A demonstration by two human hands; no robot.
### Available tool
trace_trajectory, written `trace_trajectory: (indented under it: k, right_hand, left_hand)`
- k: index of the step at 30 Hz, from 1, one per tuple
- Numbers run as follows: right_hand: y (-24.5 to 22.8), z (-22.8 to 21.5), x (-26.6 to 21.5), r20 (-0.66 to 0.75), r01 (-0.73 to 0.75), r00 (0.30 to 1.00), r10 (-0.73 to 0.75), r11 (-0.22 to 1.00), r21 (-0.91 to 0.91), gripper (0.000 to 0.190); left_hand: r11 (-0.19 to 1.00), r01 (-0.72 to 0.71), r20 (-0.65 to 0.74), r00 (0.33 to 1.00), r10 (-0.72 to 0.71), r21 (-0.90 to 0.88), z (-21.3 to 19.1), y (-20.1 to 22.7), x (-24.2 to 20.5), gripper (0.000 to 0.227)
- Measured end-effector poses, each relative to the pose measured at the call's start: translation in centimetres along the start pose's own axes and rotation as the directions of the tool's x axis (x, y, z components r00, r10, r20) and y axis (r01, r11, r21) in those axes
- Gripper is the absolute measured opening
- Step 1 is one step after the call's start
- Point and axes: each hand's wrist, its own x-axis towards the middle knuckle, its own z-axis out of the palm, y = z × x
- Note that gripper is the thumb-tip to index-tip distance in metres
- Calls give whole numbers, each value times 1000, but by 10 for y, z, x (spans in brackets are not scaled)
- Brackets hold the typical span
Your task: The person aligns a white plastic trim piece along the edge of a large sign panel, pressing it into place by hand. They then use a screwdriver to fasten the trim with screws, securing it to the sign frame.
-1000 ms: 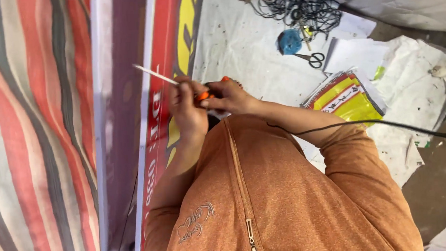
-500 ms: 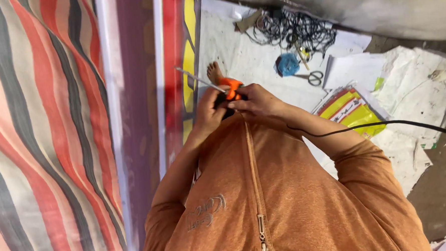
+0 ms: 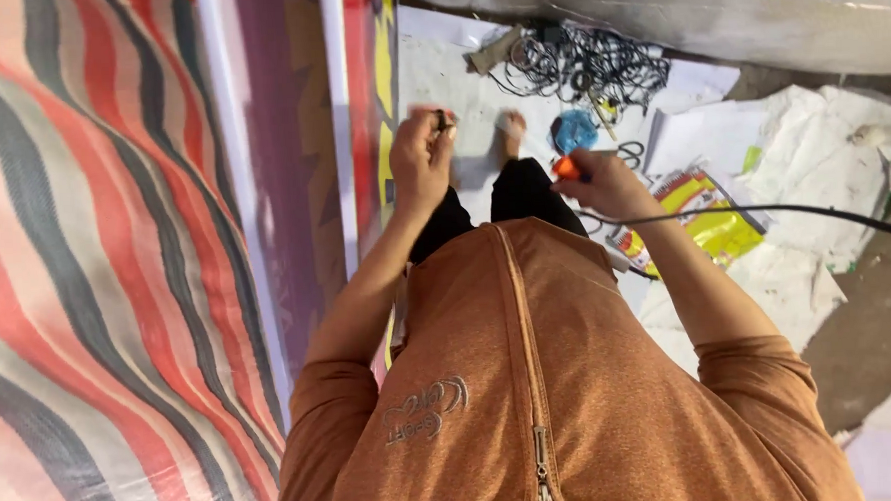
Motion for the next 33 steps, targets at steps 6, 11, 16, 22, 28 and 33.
trace_trajectory:
  k: [6,11,16,22,28,33]
  right_hand:
    - [-41,-10,38,-52,61,998,-35,753,656,14]
    - [-36,13,100,114,-53,991,-75,560,827,34]
    - [46,44,166,205,-260,965,167,466,846,31]
    - [161,26,228,20,-264,964,264,964,-24,41]
    - [242,-17,270,76,-209,958,276,856,-472,41]
    - [265,-44,311,-123,-208,977,176,636,-743,37]
  left_hand:
    - [991,-57,244,969,27,119,58,-43,3,18]
    - [964,-50,388,920,-57,261,79,23,10,30]
    - [938,-25,568,801,-188,345,133,-8,-24,45]
    - [944,141,725,609,-321,299,141,30,-14,77]
    - [846,516,430,799,-420,-132,9,178,74,55]
    - [649,753,364,637,-679,-106,-94,304,104,49]
